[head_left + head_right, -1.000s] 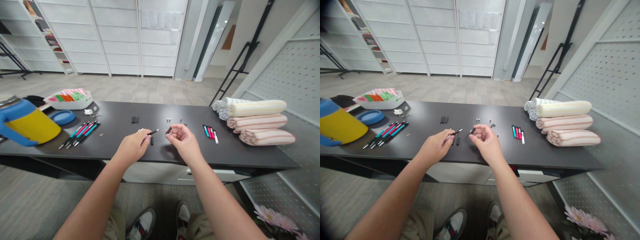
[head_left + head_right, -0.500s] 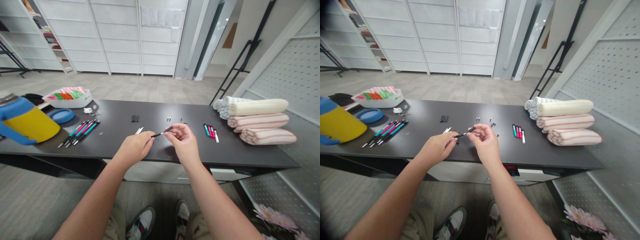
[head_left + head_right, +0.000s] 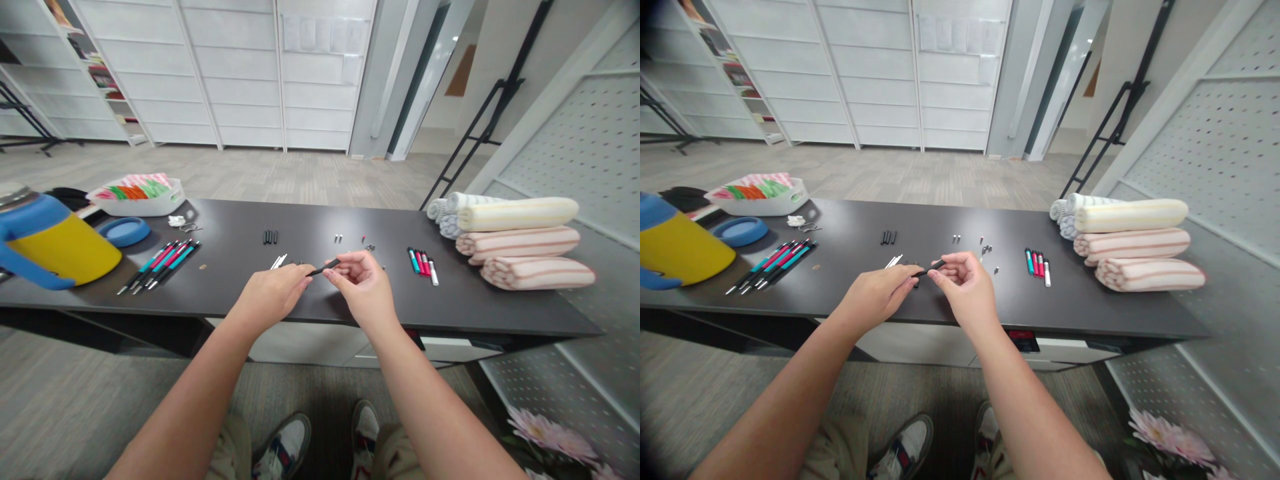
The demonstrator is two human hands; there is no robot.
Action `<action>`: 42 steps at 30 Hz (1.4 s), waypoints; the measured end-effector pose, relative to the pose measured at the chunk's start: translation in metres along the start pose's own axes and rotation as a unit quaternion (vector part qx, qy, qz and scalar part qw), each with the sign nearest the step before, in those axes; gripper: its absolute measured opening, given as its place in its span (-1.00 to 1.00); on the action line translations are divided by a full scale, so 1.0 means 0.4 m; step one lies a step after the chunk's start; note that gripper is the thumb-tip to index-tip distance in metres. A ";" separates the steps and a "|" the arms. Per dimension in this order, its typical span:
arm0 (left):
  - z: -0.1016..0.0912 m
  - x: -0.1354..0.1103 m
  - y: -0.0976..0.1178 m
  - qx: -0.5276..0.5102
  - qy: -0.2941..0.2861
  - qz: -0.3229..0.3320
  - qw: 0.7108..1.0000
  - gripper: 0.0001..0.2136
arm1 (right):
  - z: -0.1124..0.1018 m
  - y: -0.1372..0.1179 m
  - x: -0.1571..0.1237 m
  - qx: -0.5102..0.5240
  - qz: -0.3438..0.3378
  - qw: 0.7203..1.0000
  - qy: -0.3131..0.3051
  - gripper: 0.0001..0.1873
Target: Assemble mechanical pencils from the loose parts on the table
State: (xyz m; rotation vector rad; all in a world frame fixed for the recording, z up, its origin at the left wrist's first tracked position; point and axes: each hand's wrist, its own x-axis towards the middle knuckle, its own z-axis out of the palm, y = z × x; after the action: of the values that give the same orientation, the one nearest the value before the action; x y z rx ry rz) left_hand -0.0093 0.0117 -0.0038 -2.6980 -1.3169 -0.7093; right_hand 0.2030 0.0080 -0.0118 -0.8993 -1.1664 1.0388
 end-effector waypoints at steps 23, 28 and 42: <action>-0.002 -0.003 -0.006 -0.028 0.021 0.005 0.999 -0.67 | -0.025 0.002 0.000 -0.019 -0.020 0.998 -0.058 -0.54; -0.006 -0.006 -0.005 -0.039 0.010 0.007 0.999 -0.69 | -0.028 0.000 0.002 -0.035 -0.039 0.997 -0.053 -0.58; -0.006 -0.013 0.009 0.005 -0.024 0.011 1.000 -0.69 | -0.062 -0.030 -0.010 -0.142 -0.034 0.978 -0.146 -0.49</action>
State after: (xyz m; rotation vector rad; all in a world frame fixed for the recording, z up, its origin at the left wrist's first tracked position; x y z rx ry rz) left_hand -0.0102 0.0049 -0.0034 -2.7344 -1.2941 -0.6376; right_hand 0.2291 0.0000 -0.0061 -0.9412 -1.6127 0.9845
